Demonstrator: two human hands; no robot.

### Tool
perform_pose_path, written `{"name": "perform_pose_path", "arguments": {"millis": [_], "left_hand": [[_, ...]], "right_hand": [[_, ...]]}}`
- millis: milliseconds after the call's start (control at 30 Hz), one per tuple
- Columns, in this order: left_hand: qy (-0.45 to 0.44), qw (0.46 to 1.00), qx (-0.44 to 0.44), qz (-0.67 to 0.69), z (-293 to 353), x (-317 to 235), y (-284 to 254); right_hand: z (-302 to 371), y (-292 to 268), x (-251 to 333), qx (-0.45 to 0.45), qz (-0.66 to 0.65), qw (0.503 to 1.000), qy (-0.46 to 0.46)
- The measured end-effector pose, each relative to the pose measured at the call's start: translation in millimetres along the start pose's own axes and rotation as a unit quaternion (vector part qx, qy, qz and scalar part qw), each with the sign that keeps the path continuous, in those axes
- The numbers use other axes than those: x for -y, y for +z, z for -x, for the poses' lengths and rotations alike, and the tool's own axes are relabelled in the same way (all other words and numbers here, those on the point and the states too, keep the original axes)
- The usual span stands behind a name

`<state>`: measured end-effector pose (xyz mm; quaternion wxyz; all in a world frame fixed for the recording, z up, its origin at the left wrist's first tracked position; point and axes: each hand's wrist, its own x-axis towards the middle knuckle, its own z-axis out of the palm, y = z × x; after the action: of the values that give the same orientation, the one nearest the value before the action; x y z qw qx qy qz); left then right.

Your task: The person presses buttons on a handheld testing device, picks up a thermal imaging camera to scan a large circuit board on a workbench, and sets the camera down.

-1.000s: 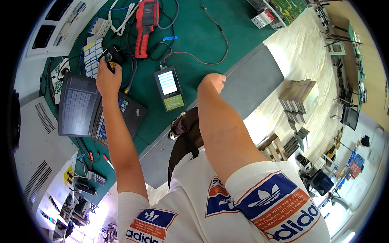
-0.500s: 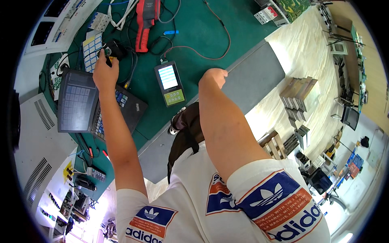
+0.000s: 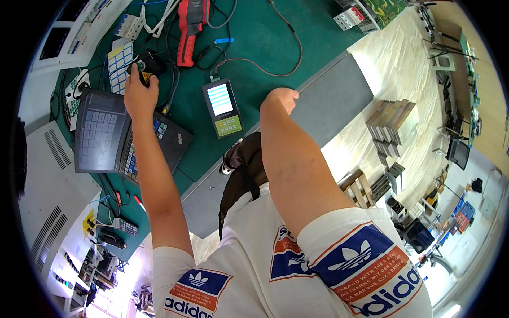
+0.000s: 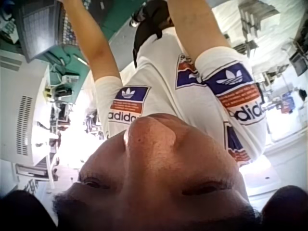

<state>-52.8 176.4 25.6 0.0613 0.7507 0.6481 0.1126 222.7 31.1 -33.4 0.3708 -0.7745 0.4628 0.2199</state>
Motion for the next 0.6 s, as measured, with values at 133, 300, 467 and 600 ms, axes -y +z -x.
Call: {"name": "perform_pose_path", "arguments": {"millis": [133,300,467,600], "left_hand": [[0.001,1.000,0.005,0.015,7.5,-3.5,4.5],[0.011,1.000,0.000,0.017,9.7,-2.7,8.7],[0.007,1.000,0.003,0.024,11.1,-3.7,7.8],[-0.001,1.000,0.010,0.024,12.2,-6.2,5.9]], "right_hand": [[-2.2,0.8,0.3,-0.004,0.017,1.000,0.003],[-3.8,1.8,-0.1,0.000,0.001,1.000,0.002],[-1.9,1.5,0.4,-0.003,0.006,1.000,0.007],[-1.5,1.6,1.1,-0.008,0.016,1.000,0.009]]}}
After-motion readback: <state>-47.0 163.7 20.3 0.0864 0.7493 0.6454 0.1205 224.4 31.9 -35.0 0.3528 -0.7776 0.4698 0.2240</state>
